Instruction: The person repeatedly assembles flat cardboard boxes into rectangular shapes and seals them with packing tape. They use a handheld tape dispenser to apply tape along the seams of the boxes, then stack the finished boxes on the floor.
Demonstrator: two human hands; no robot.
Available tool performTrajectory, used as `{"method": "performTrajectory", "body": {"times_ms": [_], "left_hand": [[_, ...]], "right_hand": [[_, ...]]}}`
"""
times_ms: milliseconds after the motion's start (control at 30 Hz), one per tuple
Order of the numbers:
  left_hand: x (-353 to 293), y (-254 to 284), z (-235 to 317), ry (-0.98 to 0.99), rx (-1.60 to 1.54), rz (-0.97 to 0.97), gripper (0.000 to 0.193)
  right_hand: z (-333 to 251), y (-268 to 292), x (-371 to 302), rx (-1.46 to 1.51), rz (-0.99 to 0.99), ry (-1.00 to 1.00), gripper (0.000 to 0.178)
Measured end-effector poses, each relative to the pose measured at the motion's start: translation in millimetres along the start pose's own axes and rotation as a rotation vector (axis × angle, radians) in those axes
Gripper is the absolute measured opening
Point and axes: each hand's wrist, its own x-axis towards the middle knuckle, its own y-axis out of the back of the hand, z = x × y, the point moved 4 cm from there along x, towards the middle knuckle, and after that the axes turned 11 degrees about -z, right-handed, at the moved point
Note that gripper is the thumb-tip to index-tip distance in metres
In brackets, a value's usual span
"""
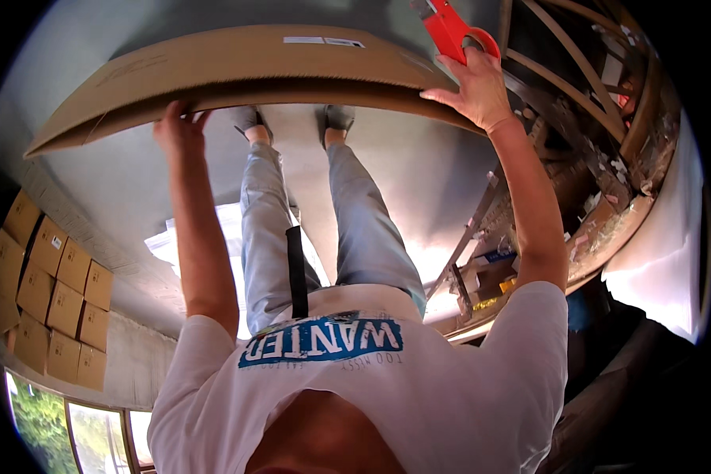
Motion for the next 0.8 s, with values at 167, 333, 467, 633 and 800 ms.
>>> {"method": "performTrajectory", "body": {"times_ms": [167, 333, 467, 633, 800], "left_hand": [[13.7, -2.7, 17.4, -0.022, 0.113, 0.189, 0.03], [9.4, 0.5, 20.7, -0.036, 0.086, 0.098, 0.032], [-24.8, 30.9, 34.8, -0.047, 0.057, 0.105, 0.033], [-76.7, 147.0, 33.8, 0.029, -0.031, 0.332, 0.034], [-81.8, 275.6, 54.8, 0.111, 0.937, 0.93, 0.11]], "right_hand": [[9.9, -13.8, -53.4, -0.112, -0.097, 0.029, 0.039], [54.0, -53.7, -81.2, 0.023, -0.022, -0.155, 0.025], [78.7, -42.1, -59.2, -0.075, 0.073, -0.283, 0.036], [125.5, -39.1, -25.6, 0.206, 0.002, -1.01, 0.074], [149.6, -43.8, 6.1, 0.126, 0.057, -1.056, 0.078]]}}
